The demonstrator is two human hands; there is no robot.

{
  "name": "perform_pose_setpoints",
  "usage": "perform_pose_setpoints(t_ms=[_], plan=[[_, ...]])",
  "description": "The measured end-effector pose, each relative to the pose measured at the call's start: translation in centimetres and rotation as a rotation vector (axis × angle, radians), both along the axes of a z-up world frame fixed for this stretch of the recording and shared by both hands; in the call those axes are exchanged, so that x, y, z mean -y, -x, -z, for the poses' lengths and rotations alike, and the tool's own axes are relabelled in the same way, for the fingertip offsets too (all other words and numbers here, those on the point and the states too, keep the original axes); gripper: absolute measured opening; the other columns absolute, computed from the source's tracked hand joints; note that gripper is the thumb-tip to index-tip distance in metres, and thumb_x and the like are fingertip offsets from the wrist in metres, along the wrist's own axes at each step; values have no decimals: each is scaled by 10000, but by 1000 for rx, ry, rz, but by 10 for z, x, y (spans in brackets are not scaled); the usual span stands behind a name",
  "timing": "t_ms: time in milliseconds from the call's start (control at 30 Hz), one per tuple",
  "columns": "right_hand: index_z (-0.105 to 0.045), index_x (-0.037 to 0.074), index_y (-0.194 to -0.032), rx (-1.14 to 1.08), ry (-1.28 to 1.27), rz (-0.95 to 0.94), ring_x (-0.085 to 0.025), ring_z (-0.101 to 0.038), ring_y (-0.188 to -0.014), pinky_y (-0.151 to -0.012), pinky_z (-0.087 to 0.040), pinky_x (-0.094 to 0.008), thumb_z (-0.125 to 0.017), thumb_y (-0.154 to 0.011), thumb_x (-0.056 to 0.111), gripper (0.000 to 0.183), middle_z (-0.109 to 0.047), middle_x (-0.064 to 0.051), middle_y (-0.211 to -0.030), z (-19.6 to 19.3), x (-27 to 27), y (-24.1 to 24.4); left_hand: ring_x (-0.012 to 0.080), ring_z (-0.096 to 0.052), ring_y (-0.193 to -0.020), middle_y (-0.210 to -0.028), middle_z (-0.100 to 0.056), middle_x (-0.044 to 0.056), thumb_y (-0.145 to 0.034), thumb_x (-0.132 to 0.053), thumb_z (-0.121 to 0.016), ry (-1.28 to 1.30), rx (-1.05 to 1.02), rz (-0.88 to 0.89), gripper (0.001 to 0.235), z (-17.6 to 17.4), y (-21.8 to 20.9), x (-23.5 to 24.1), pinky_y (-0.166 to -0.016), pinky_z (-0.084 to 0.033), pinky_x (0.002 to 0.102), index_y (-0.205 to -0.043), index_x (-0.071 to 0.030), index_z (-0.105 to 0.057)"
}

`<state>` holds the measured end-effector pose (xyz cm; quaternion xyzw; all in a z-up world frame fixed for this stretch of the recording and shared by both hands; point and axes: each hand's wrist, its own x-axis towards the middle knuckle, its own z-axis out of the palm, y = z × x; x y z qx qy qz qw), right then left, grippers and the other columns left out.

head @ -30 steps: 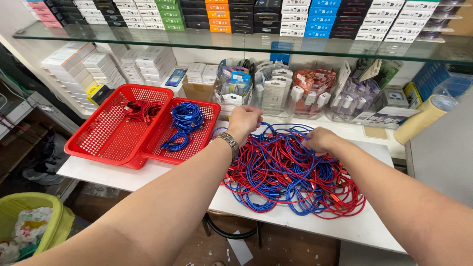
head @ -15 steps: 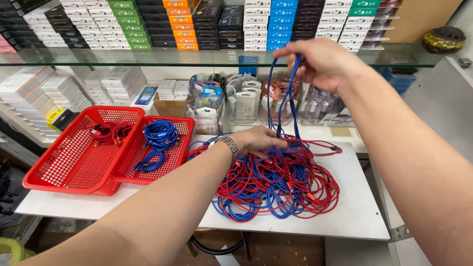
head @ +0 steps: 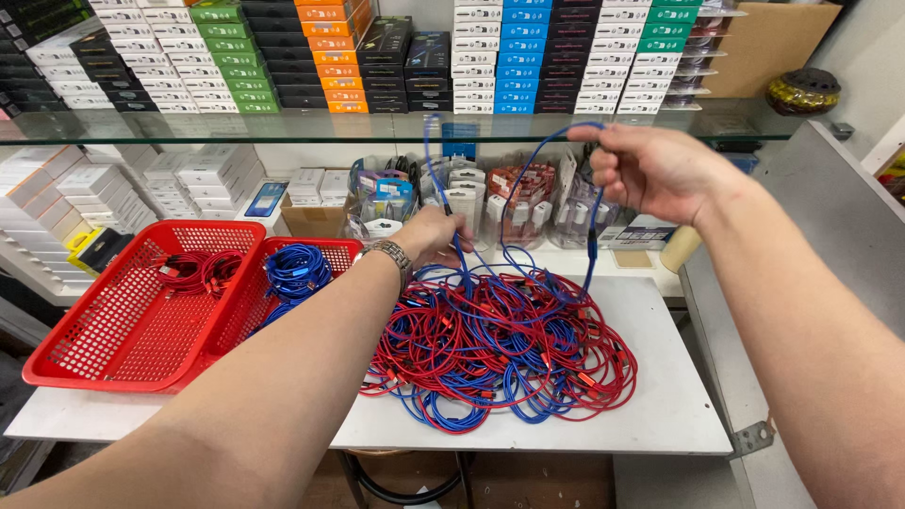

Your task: The person untangles and coils red and blue USB cables, then places them into red plastic baskets on a table. The person handles the cables one at a time, separating them by color and organizing them into neat bundles.

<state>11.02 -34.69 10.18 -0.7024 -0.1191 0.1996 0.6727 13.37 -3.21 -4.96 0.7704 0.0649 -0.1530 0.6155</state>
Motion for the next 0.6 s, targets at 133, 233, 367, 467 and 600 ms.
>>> perform_pose_setpoints(t_ms=[133, 233, 367, 467, 600], plan=[[-565, 107, -1358, -117, 410, 151, -165, -671, -777, -679, -573, -305, -446, -1063, 276, 360, -664, -70, -836, 95, 14, -10, 249, -734, -713, -826, -720, 149, -1025, -257, -484, 177, 193, -92, 308, -17, -3, 6, -622, -655, 412, -981, 11, -628], [-530, 117, -1342, -384, 445, 259, -228, -703, -827, -732, -584, -348, -449, -1079, 244, 302, -769, -168, -1005, 174, 36, -7, 241, -697, -658, -761, -674, 128, -1032, -283, -469, 211, 389, -217, 316, -36, 4, 5, -580, -619, 379, -992, -5, -613], [-611, 88, -1300, -467, 702, 59, -186, -678, -865, -738, -527, -340, -549, -1028, 356, 386, -792, -95, -1054, 218, 60, -1, 233, -674, -625, -727, -626, 123, -1061, -358, -419, 239, 388, -296, 401, -51, 18, -6, -547, -571, 344, -1009, -19, -627], [-671, 129, -1324, -363, 825, -344, -128, -559, -870, -739, -449, -286, -743, -954, 399, 463, -689, -4, -982, 207, 46, 1, 244, -723, -723, -837, -704, 150, -1042, -316, -437, 303, 223, -214, 365, -40, 28, -8, -662, -621, 377, -1041, -7, -631], [-613, 226, -1389, -56, 755, -257, -94, -614, -1057, -848, -533, -305, -806, -843, 347, 592, -666, 35, -1223, 172, -25, -2, 220, -690, -964, -1078, -751, 63, -1038, -316, -468, 351, -104, -28, 299, -27, 35, -11, -930, -556, 442, -1125, -102, -658]])
